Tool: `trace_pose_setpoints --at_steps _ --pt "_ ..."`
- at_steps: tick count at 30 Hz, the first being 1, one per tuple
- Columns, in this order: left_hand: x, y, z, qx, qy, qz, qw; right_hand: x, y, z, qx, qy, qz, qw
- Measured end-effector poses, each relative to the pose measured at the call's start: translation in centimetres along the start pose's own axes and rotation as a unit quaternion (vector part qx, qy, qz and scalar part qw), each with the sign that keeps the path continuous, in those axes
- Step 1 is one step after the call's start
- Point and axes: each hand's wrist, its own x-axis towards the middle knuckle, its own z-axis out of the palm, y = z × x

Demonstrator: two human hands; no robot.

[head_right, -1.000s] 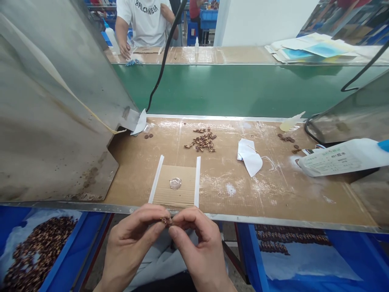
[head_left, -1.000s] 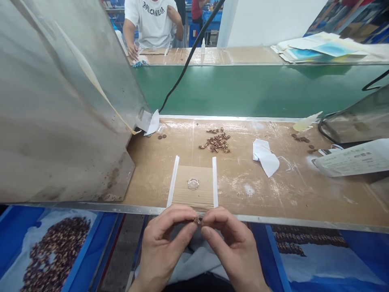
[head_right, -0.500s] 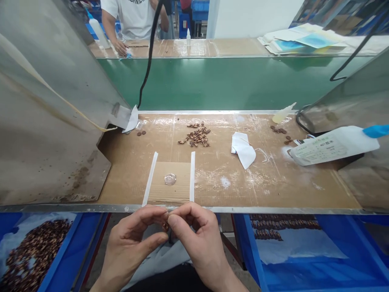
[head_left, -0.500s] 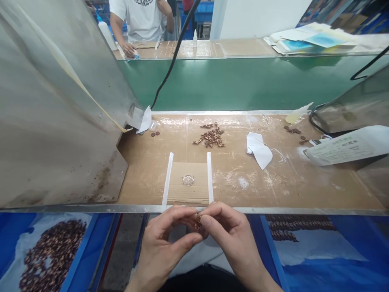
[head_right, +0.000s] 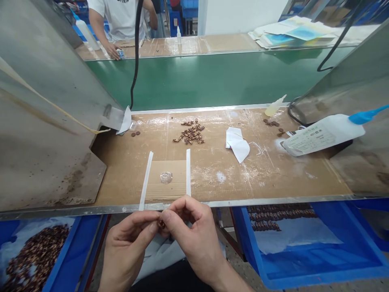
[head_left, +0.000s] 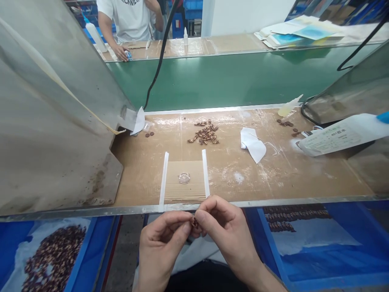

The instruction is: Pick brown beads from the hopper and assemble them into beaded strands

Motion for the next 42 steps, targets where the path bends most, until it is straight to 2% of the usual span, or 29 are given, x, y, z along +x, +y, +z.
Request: trace_pose_setpoints --at_steps 3,8,11,14,17,20,24,30,42 --pt "0.0 -0.4 -0.6 -0.027 -0.042 -0.003 0.999 -0.1 -0.1 0.3 -0.003 0.016 0.01 1.0" --pt "-0.3 -0.8 -0.9 -0.03 -0.034 -0.025 0.999 -0.3 0.0 0.6 -0.058 0.045 0.0 0.997" --pt "-0.2 -0.4 -0.2 -0.076 -0.025 -0.083 0.993 -0.2 0.0 0.5 -0.05 0.023 0.001 0.998" --pt "0.1 0.3 0.5 -0.157 -0.016 -0.155 0.975 -0.1 0.0 0.4 -0.026 0.0 -0.005 1.0" --pt "0.3 0.8 0.8 -0.221 -0.012 -0.23 0.948 0.2 0.1 0.3 0.045 -0.036 0.014 0.998" --pt "0.4 1.0 0.8 -0.261 -0.023 -0.27 0.926 0.5 0.5 0.2 0.115 -0.068 0.045 0.99" --pt "0.5 1.0 0.9 -0.297 -0.036 -0.285 0.911 0.7 1.2 0.0 0.147 -0.086 0.069 0.983" --pt "0.6 1.2 0.9 -0.309 -0.035 -0.29 0.905 0.6 2.1 -0.1 0.162 -0.083 0.088 0.979" --pt "0.4 1.1 0.5 -0.309 -0.034 -0.293 0.904 0.6 1.3 0.4 0.138 -0.076 0.073 0.985"
